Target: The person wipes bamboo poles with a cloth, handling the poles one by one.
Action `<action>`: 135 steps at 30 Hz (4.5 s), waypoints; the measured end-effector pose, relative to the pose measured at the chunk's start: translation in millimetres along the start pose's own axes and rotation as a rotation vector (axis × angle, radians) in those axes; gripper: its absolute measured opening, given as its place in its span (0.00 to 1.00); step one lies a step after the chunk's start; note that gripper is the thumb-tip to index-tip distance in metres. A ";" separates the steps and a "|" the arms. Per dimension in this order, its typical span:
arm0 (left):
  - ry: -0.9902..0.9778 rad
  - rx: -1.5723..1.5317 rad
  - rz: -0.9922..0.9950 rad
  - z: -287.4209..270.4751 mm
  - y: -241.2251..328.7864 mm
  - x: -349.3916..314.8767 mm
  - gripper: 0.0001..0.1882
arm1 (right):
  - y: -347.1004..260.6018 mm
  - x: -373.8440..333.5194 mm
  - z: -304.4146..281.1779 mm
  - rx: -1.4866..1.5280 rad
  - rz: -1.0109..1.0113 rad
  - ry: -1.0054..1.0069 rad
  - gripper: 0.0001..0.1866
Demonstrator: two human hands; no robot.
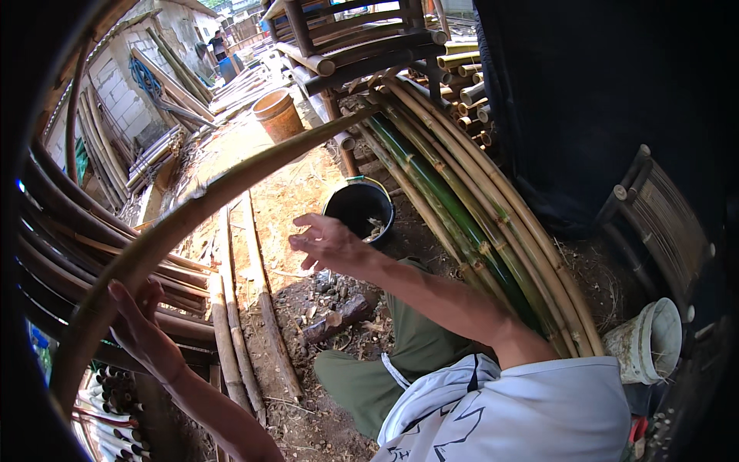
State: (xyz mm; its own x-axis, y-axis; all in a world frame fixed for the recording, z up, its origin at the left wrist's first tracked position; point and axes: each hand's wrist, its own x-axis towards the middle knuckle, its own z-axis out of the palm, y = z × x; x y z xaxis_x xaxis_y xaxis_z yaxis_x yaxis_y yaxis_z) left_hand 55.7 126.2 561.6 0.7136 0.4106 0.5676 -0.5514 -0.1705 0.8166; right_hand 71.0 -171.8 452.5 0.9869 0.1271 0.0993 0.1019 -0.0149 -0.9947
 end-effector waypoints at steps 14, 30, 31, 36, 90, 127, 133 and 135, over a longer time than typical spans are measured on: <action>-0.889 -0.512 1.051 268.9 181.3 -201.3 0.15 | -179.5 -295.6 -109.6 -0.068 -1.189 1.271 0.31; -0.804 0.670 -0.600 -72.5 -425.8 -237.7 0.18 | 212.5 -401.1 -185.6 0.789 0.248 1.562 0.40; -0.794 0.719 -0.678 -116.9 -444.7 -244.4 0.18 | 215.6 -387.1 -176.0 0.615 0.476 1.426 0.36; -0.621 0.690 -1.085 -244.3 -476.9 -308.3 0.15 | 236.4 -356.1 -172.3 -1.361 0.783 1.057 0.35; -0.542 1.422 -0.839 -220.0 -458.0 -244.4 0.42 | 315.4 -364.5 -186.2 -1.367 0.913 0.646 0.43; -0.644 1.019 -0.756 -117.6 -339.9 -473.7 0.40 | 425.8 265.0 -214.5 -1.344 0.742 -0.175 0.59; -0.646 1.078 -0.748 -160.3 -366.3 -459.8 0.38 | 542.9 281.1 -238.7 -1.087 0.692 -0.376 0.49; -0.574 0.859 -0.674 -111.3 -430.0 -431.3 0.40 | 469.9 355.8 -347.5 -1.030 0.379 -0.325 0.42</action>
State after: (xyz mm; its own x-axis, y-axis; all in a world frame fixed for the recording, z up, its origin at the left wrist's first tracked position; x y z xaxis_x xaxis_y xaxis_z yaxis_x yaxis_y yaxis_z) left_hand -63.1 122.1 -46.0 0.9514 0.2284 -0.2067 0.3081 -0.6998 0.6444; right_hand 513.5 -478.2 30.0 0.9124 0.1892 -0.3628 0.0065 -0.8933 -0.4495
